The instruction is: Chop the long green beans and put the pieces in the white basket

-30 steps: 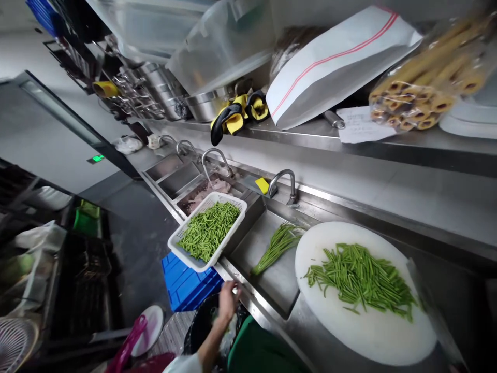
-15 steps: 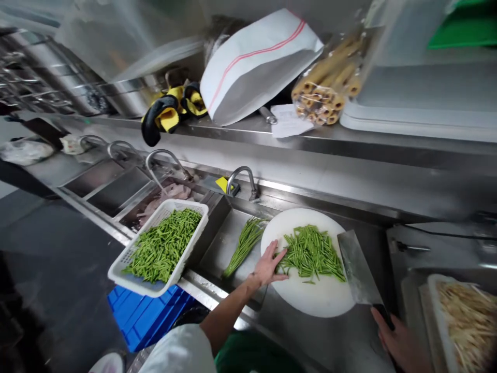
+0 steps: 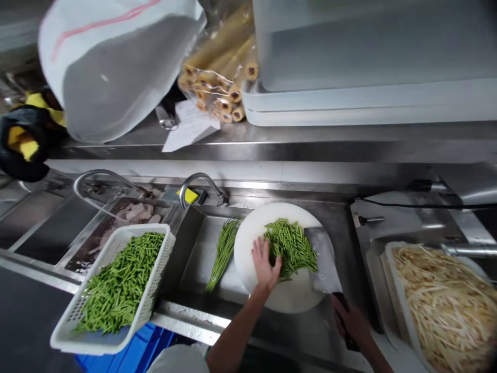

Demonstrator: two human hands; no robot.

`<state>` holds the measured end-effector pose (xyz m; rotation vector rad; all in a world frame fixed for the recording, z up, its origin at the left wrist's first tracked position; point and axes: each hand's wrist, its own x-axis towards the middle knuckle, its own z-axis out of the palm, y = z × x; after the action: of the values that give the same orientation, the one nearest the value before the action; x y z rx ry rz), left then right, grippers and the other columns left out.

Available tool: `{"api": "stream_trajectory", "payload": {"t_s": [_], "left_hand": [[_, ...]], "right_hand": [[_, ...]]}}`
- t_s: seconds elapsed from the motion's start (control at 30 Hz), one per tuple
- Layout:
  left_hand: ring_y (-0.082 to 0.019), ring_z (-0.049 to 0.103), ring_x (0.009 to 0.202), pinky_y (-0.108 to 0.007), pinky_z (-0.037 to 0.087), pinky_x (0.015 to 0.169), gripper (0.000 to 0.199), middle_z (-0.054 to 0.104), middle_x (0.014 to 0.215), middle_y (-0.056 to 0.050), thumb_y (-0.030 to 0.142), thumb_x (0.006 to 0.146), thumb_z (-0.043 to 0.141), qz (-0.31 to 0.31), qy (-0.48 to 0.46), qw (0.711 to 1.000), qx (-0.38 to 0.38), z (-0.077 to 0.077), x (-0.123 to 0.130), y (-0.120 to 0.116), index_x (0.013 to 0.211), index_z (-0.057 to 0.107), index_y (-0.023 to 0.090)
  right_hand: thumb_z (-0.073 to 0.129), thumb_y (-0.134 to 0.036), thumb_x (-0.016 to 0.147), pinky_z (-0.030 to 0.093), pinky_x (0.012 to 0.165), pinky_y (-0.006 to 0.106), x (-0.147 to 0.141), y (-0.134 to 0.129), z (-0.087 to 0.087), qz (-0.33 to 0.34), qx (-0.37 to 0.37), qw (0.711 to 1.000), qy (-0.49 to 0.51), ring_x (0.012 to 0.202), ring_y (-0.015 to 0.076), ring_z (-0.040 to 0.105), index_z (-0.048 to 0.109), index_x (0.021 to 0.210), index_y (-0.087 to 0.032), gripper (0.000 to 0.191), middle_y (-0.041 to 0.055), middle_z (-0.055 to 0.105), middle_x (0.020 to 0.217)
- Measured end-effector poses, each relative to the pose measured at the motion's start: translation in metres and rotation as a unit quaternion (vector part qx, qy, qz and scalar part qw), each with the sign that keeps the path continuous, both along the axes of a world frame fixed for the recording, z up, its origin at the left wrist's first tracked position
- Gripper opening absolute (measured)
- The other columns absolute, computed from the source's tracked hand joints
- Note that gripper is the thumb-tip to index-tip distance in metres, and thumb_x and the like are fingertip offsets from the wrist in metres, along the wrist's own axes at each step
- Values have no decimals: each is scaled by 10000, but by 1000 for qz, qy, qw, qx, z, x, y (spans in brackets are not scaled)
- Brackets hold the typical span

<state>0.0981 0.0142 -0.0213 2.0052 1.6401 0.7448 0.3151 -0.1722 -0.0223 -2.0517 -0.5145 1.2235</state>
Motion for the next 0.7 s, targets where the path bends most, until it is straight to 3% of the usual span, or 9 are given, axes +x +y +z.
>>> {"api": "stream_trajectory", "payload": {"t_s": [0.07, 0.13, 0.23, 0.37, 0.53, 0.7], "left_hand": [[-323, 107, 1528, -558, 179, 1226, 693, 164, 1650, -118, 396, 904, 535, 28, 6, 1000, -2, -3, -12, -4, 1533, 327, 192], [-333, 136, 1521, -555, 203, 1218, 719, 154, 1648, -140, 414, 888, 557, 5, 17, 1000, -11, -5, -13, -8, 1530, 334, 176], [-371, 123, 1516, -564, 231, 1203, 773, 84, 1659, -131, 463, 831, 634, -44, 27, 998, -18, -3, 8, -15, 1513, 377, 205], [-440, 40, 1508, -604, 234, 1190, 870, -40, 1666, -84, 526, 727, 736, -50, 11, 999, -14, 7, 48, -24, 1493, 419, 260], [-470, 39, 1497, -687, 139, 1187, 839, 63, 1650, -110, 530, 716, 753, -78, -13, 997, -18, 15, 64, -29, 1456, 474, 251], [-447, 71, 1500, -665, 183, 1195, 702, 120, 1643, -85, 455, 764, 737, -88, -22, 996, -27, 17, 60, -30, 1409, 527, 273]], "right_hand": [[518, -774, 710, 371, 334, 251, -11, 7, 1, 21, 6, 999, 27, 287, 122, 426, 415, 559, -258, 547, -61, 423, 353], [497, -756, 746, 373, 342, 246, -21, 13, 4, 31, 6, 999, 42, 292, 119, 430, 411, 574, -259, 533, -65, 429, 358], [484, -750, 754, 363, 335, 249, -38, 20, 9, 31, -7, 998, 51, 294, 124, 434, 420, 605, -261, 515, -69, 447, 380], [469, -751, 753, 381, 370, 261, -64, 30, 15, 50, 0, 998, 42, 327, 140, 460, 482, 666, -252, 506, -58, 477, 401], [500, -777, 724, 438, 460, 289, -89, 37, 21, 29, 39, 999, 0, 486, 209, 585, 576, 702, -226, 556, 13, 578, 458], [531, -771, 719, 401, 396, 281, -108, 34, 20, -17, 72, 997, 25, 368, 161, 497, 521, 622, -237, 543, -17, 525, 420]]}}
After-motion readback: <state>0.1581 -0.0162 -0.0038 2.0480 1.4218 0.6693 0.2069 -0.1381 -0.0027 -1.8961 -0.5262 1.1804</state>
